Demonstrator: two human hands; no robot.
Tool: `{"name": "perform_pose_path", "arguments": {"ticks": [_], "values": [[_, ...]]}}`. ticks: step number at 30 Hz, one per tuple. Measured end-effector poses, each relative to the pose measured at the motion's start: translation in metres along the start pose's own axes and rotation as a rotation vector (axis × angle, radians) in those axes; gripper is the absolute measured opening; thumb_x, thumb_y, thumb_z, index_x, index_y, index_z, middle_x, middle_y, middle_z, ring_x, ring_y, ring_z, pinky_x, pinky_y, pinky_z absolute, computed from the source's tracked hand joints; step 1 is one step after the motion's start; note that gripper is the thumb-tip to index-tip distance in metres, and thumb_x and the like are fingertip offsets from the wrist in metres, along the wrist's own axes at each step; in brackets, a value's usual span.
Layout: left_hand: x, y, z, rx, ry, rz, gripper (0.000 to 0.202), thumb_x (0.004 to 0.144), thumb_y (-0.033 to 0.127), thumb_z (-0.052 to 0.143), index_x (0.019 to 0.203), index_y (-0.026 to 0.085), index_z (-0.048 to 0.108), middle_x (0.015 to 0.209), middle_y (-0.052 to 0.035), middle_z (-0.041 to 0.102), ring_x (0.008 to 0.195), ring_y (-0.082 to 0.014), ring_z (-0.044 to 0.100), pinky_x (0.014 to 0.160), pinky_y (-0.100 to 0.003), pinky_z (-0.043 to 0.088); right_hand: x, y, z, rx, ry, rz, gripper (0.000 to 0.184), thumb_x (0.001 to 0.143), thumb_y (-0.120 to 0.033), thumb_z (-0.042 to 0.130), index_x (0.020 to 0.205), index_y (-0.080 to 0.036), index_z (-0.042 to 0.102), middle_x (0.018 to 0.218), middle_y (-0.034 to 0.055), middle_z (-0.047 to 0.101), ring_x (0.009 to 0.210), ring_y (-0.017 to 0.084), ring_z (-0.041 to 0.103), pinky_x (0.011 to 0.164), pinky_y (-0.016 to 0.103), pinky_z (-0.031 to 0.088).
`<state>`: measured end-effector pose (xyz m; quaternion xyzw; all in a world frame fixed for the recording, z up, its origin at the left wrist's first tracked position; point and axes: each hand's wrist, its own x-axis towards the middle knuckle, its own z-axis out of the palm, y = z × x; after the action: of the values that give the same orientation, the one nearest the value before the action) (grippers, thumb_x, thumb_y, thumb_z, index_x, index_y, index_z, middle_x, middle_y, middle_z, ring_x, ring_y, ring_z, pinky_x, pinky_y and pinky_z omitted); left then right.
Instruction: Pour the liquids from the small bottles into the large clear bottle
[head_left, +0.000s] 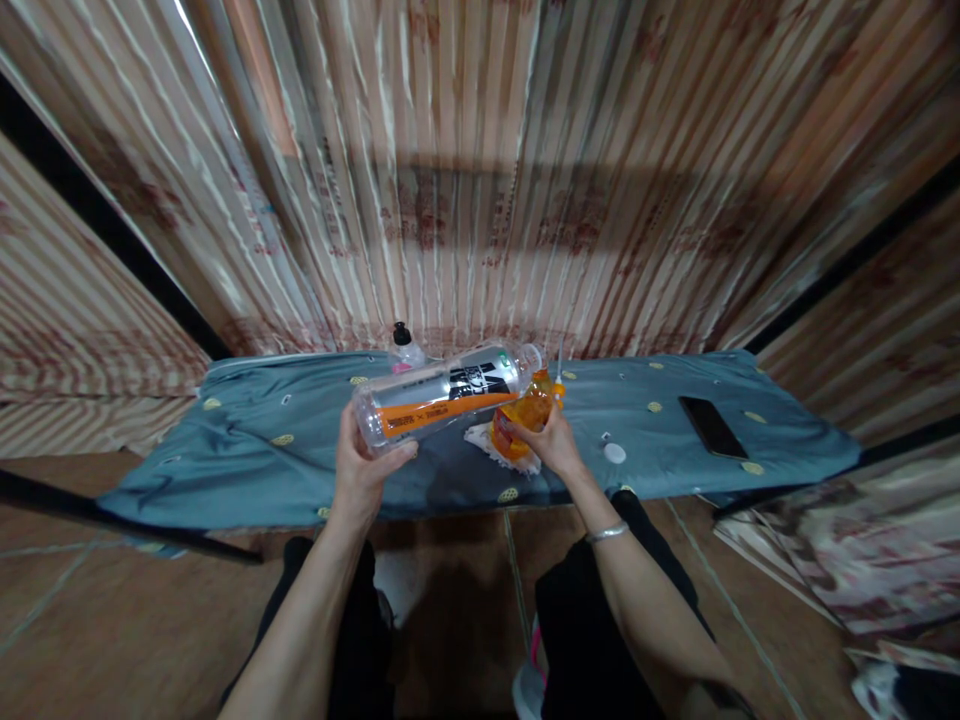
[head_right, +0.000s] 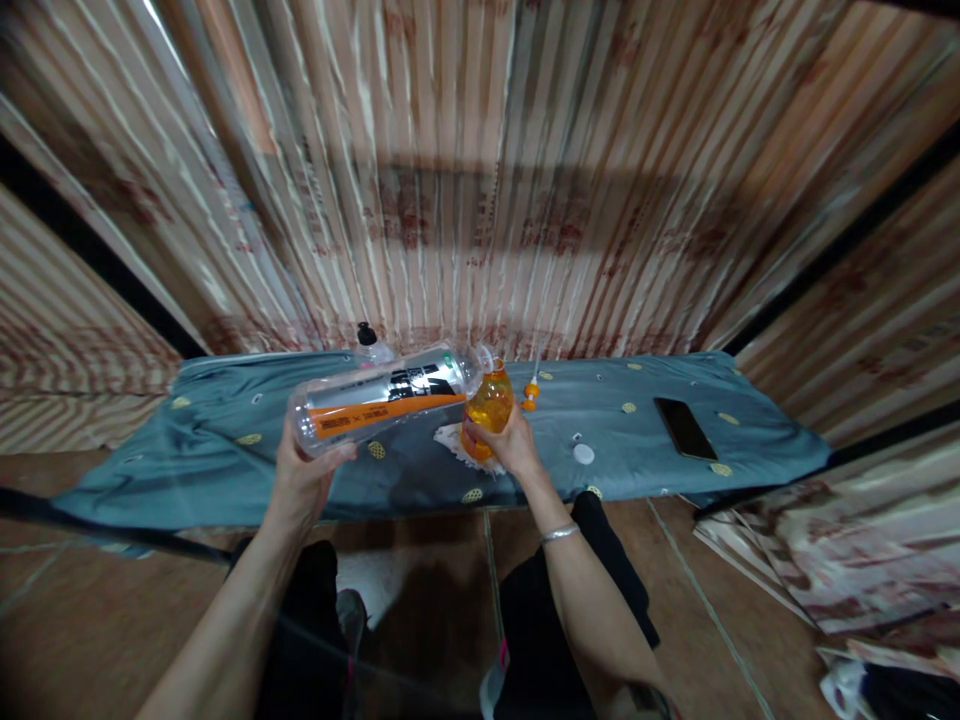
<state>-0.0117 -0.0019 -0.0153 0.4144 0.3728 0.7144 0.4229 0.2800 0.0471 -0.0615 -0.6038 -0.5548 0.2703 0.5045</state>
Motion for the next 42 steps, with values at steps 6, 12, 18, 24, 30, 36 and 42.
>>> {"name": "perform_pose_path", "arguments": {"ticks": [6,12,18,24,30,36,42], "values": [[0.0001,-0.0013,-0.0012,0.010,0.000,0.010,0.096,0.045,0.028,0.107,0.132,0.029,0.067,0.118,-0.0038,0.076,0.103,-0.0231,0.076,0.087,-0.032,0.065,-0.0001,-0.0005,0.0001,0.002,0.009,-0.002,0.079,0.059,-0.061,0.095,0.121,-0.023,0.065,0.121,0.0146,0.082,0.113,0.038,0.078,0.099,0.052,0.061],[0.0003,0.0002,0.0000,0.009,0.028,-0.011,0.094,0.041,0.029,0.107,0.128,0.028,0.070,0.114,-0.0034,0.077,0.102,-0.0234,0.076,0.086,-0.031,0.065,-0.0008,-0.0040,0.0007,0.029,-0.005,-0.005,0.076,0.061,-0.056,0.095,0.122,-0.023,0.065,0.123,0.0137,0.082,0.116,0.038,0.078,0.103,0.052,0.061],[-0.0006,0.0044,0.0027,-0.001,0.009,-0.006,0.088,0.043,0.028,0.107,0.123,0.028,0.072,0.111,-0.0025,0.078,0.096,-0.0217,0.076,0.083,-0.030,0.066,-0.0010,-0.0049,-0.0001,0.010,-0.009,-0.009,0.075,0.062,-0.054,0.095,0.124,-0.023,0.066,0.122,0.0136,0.083,0.116,0.039,0.078,0.100,0.053,0.062],[-0.0010,0.0051,0.0027,0.014,-0.010,0.012,0.085,0.046,0.028,0.107,0.123,0.029,0.072,0.112,-0.0028,0.078,0.096,-0.0226,0.077,0.083,-0.032,0.067,-0.0005,-0.0037,0.0002,0.008,-0.006,-0.027,0.078,0.063,-0.054,0.096,0.128,-0.024,0.066,0.122,0.0120,0.083,0.115,0.037,0.078,0.101,0.052,0.062],[0.0001,0.0016,0.0009,0.012,0.005,0.013,0.089,0.045,0.029,0.107,0.126,0.029,0.071,0.111,-0.0024,0.078,0.095,-0.0218,0.076,0.084,-0.031,0.066,-0.0006,-0.0021,-0.0002,-0.021,-0.015,-0.003,0.079,0.063,-0.053,0.095,0.130,-0.023,0.064,0.118,0.0121,0.083,0.112,0.038,0.079,0.099,0.053,0.062],[-0.0004,0.0016,-0.0002,0.014,0.002,0.001,0.091,0.045,0.029,0.107,0.128,0.029,0.069,0.115,-0.0034,0.077,0.098,-0.0222,0.076,0.085,-0.031,0.065,-0.0006,-0.0030,0.0001,-0.011,-0.009,0.011,0.079,0.061,-0.055,0.095,0.127,-0.023,0.065,0.119,0.0128,0.083,0.113,0.038,0.078,0.099,0.052,0.061],[0.0002,-0.0011,-0.0009,-0.003,0.021,-0.002,0.095,0.041,0.026,0.107,0.128,0.028,0.069,0.116,-0.0035,0.077,0.100,-0.0218,0.075,0.088,-0.030,0.064,-0.0002,-0.0026,0.0005,0.011,-0.010,-0.011,0.078,0.062,-0.057,0.094,0.124,-0.022,0.065,0.124,0.0151,0.081,0.116,0.039,0.077,0.101,0.053,0.061]]}}
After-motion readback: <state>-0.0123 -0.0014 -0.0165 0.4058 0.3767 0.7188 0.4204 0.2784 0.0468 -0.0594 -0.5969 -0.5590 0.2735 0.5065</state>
